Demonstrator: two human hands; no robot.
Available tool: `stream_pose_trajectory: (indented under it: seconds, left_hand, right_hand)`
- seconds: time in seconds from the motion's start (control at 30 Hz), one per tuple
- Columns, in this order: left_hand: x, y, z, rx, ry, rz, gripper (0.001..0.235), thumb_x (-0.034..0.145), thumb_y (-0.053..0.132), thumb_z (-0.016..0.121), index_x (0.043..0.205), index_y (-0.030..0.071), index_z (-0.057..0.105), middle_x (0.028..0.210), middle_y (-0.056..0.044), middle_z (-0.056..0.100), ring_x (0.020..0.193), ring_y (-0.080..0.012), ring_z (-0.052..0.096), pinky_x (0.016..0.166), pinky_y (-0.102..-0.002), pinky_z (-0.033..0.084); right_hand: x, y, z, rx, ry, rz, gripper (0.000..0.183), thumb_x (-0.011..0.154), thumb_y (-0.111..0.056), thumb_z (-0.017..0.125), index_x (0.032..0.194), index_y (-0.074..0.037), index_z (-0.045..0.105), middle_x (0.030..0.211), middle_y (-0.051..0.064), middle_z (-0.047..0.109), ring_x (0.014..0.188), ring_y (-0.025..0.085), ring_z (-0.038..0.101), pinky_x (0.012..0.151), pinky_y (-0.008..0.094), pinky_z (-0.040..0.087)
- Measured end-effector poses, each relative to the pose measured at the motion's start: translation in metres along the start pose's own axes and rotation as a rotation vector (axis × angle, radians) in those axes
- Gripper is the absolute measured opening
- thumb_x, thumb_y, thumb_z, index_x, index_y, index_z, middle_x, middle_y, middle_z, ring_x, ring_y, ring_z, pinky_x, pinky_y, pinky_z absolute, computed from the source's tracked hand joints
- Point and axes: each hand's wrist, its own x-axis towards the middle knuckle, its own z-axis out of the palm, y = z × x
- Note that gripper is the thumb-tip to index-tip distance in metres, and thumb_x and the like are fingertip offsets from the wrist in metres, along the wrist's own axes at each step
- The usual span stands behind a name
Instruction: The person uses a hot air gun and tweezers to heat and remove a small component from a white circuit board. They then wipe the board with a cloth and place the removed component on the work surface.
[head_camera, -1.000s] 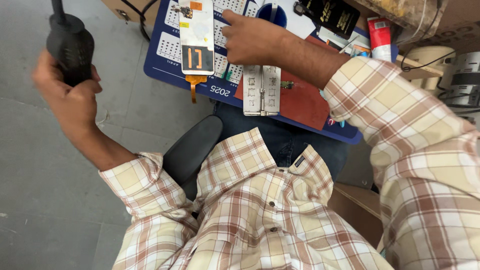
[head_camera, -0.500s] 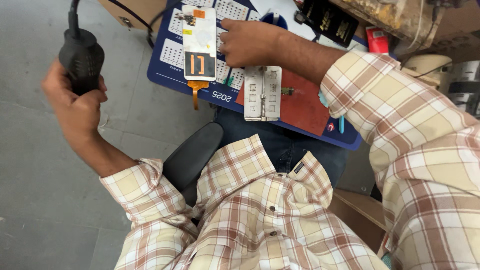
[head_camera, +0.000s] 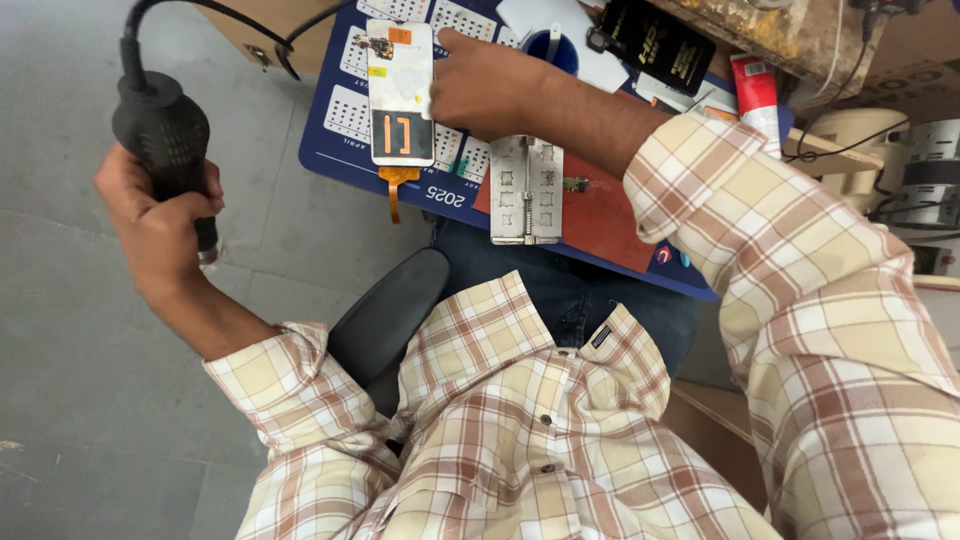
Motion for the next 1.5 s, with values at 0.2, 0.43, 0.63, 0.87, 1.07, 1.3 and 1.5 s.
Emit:
stream_pose_trajectory:
  seconds: [0.2,0.43,0.63,0.87,1.07,1.3,1.5]
  left_hand:
    - [-0.001,0.007,0.005,-0.201,0.06,-0.038,0.043,0.061,-0.012,0.05,0.104,-0.009,0.055,0.084,-0.017,0.059,0.068,-0.0264,0.06,0.064,-0.035,0.054]
    - [-0.002,0.023,0.021,-0.676,-0.029,-0.044,0.048,0.068,-0.006,0.052,0.116,-0.008,0.052,0.074,-0.02,0.054,0.063,-0.0319,0.055,0.068,-0.043,0.049]
    - [0.009,0.03,0.074,-0.937,-0.25,-0.03,0.06,0.08,-0.009,0.065,0.131,0.01,0.041,0.088,-0.012,0.057,0.084,-0.0256,0.062,0.088,-0.047,0.052]
    - [0.0,0.025,0.174,-0.966,-0.517,-0.031,0.058,0.099,0.006,0.075,0.137,0.025,0.035,0.111,-0.009,0.059,0.116,-0.0244,0.062,0.116,-0.05,0.044]
    - [-0.017,0.023,0.246,-0.827,-0.564,-0.008,0.055,0.107,0.003,0.072,0.138,0.023,0.032,0.117,-0.011,0.059,0.116,-0.023,0.058,0.114,-0.042,0.042]
    - [-0.03,0.026,0.301,-0.641,-0.525,0.124,0.055,0.108,-0.005,0.069,0.14,0.019,0.032,0.115,-0.01,0.057,0.11,-0.0203,0.058,0.112,-0.041,0.044]
    - [-0.056,0.023,0.314,-0.53,-0.472,0.209,0.05,0.108,0.0,0.066,0.142,0.015,0.034,0.114,-0.008,0.055,0.107,-0.0185,0.056,0.103,-0.035,0.045]
  right_hand:
    - [-0.016,0.01,-0.022,0.599,0.295,0.186,0.012,0.086,-0.014,0.076,0.089,-0.005,0.067,0.081,0.006,0.068,0.077,0.022,0.067,0.08,0.038,0.049]
    - [-0.117,-0.033,-0.014,1.261,1.224,0.516,0.009,0.112,0.003,0.067,0.111,0.001,0.058,0.11,0.019,0.071,0.093,0.02,0.072,0.077,0.034,0.062]
    - [-0.195,-0.079,0.011,1.6,1.618,0.81,0.014,0.109,-0.001,0.066,0.109,-0.001,0.051,0.104,0.022,0.072,0.075,0.022,0.071,0.07,0.034,0.062]
    - [-0.254,-0.136,0.034,1.373,1.545,1.13,0.016,0.111,0.006,0.065,0.11,-0.001,0.051,0.103,0.022,0.072,0.078,0.02,0.072,0.073,0.031,0.062]
    - [-0.25,-0.185,0.049,1.306,1.306,1.252,0.021,0.105,0.009,0.069,0.117,0.002,0.053,0.112,0.017,0.07,0.094,0.014,0.07,0.084,0.027,0.06]
    - [-0.24,-0.212,0.052,0.945,1.013,1.267,0.012,0.096,0.003,0.077,0.107,0.001,0.071,0.109,0.014,0.073,0.097,0.021,0.073,0.084,0.032,0.058]
    - [-0.223,-0.225,0.055,0.914,0.963,1.421,0.017,0.092,-0.002,0.082,0.106,0.002,0.073,0.097,0.014,0.073,0.077,0.02,0.069,0.069,0.029,0.053]
